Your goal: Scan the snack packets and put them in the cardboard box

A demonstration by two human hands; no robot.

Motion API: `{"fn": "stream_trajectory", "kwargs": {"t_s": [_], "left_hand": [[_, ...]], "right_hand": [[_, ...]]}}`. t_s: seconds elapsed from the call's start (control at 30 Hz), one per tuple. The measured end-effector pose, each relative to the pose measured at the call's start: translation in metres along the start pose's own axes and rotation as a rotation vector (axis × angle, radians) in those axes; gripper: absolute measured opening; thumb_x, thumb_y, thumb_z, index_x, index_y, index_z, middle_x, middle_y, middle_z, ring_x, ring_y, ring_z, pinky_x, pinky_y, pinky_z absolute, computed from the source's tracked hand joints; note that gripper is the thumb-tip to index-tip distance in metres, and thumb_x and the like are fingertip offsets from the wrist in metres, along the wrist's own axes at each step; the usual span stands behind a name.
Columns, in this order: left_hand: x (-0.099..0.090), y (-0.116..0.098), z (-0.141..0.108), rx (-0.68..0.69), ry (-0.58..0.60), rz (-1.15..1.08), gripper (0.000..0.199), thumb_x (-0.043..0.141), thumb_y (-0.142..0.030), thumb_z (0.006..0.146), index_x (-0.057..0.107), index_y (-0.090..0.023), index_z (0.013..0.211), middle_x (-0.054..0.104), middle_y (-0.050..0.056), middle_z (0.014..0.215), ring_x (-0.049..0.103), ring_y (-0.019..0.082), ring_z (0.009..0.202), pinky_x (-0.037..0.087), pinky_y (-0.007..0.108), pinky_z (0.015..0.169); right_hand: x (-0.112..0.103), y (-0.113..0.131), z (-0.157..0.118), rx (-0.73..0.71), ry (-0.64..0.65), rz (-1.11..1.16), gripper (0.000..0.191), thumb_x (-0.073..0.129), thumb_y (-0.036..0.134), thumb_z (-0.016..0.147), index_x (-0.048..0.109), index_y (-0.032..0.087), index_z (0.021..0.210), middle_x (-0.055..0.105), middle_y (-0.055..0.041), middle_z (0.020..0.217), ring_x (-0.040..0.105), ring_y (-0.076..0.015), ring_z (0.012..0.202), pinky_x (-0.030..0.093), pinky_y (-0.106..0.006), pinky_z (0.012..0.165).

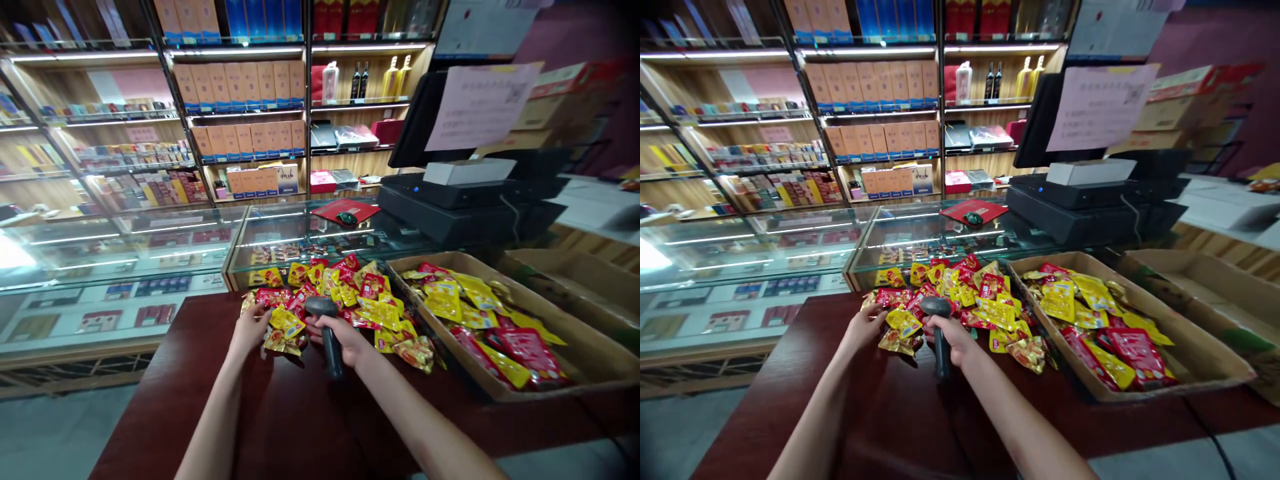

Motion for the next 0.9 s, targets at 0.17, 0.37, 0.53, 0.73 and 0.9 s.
{"fn": "stream_trajectory", "kwargs": {"t_s": [0.17,0.37,0.53,0.73,0.9], "left_hand": [[0.006,0.008,-0.005,0.047,-0.147,0.308,0.042,0.073,-0.043,0.064,0.067,-0.02,0.099,0.066,0.008,0.072,0.062,0.026,0.082,0.039,0.029,0.072],[0.02,0.007,-0.006,0.104,-0.136,0.226,0.056,0.074,-0.032,0.063,0.059,-0.02,0.116,0.065,0.001,0.069,0.062,0.018,0.069,0.038,0.023,0.066],[0.014,0.008,-0.005,0.077,-0.107,-0.03,0.062,0.076,-0.023,0.061,0.056,-0.018,0.119,0.066,-0.001,0.069,0.063,0.015,0.064,0.044,0.022,0.063],[0.01,0.001,-0.013,-0.113,0.124,-0.349,0.023,0.075,-0.021,0.064,0.066,-0.014,0.083,0.066,0.001,0.068,0.061,0.012,0.056,0.05,0.022,0.056],[0.011,-0.006,-0.019,-0.176,0.182,-0.451,0.023,0.077,-0.026,0.065,0.068,-0.014,0.082,0.065,0.002,0.065,0.059,0.01,0.052,0.05,0.021,0.052]], "right_hand": [[0.013,-0.004,0.005,-0.1,-0.04,-0.146,0.012,0.064,0.013,0.062,0.062,0.015,0.074,0.062,-0.0007,0.071,0.061,-0.0118,0.069,0.051,-0.024,0.071],[0.018,-0.006,0.007,-0.163,-0.059,-0.14,0.018,0.064,0.014,0.059,0.065,0.015,0.077,0.063,0.0,0.071,0.061,-0.0124,0.069,0.049,-0.024,0.069],[0.018,-0.008,0.007,-0.142,-0.071,-0.137,0.015,0.064,0.016,0.059,0.065,0.015,0.074,0.064,-0.0004,0.069,0.059,-0.0117,0.062,0.048,-0.024,0.064],[0.022,-0.011,0.005,-0.146,0.02,-0.159,0.017,0.065,0.015,0.06,0.066,0.015,0.076,0.064,-0.0001,0.07,0.056,-0.01,0.057,0.046,-0.022,0.057],[0.023,-0.011,0.003,-0.135,0.02,-0.172,0.02,0.065,0.016,0.06,0.067,0.015,0.08,0.067,-0.0028,0.081,0.058,-0.0116,0.062,0.048,-0.024,0.06]]}}
Point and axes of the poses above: each hand's wrist, its own z-axis towards the middle knuckle, its own x-axis out of the palm, y = z × x, the point moved 2 cm from there along z, towards the middle knuckle
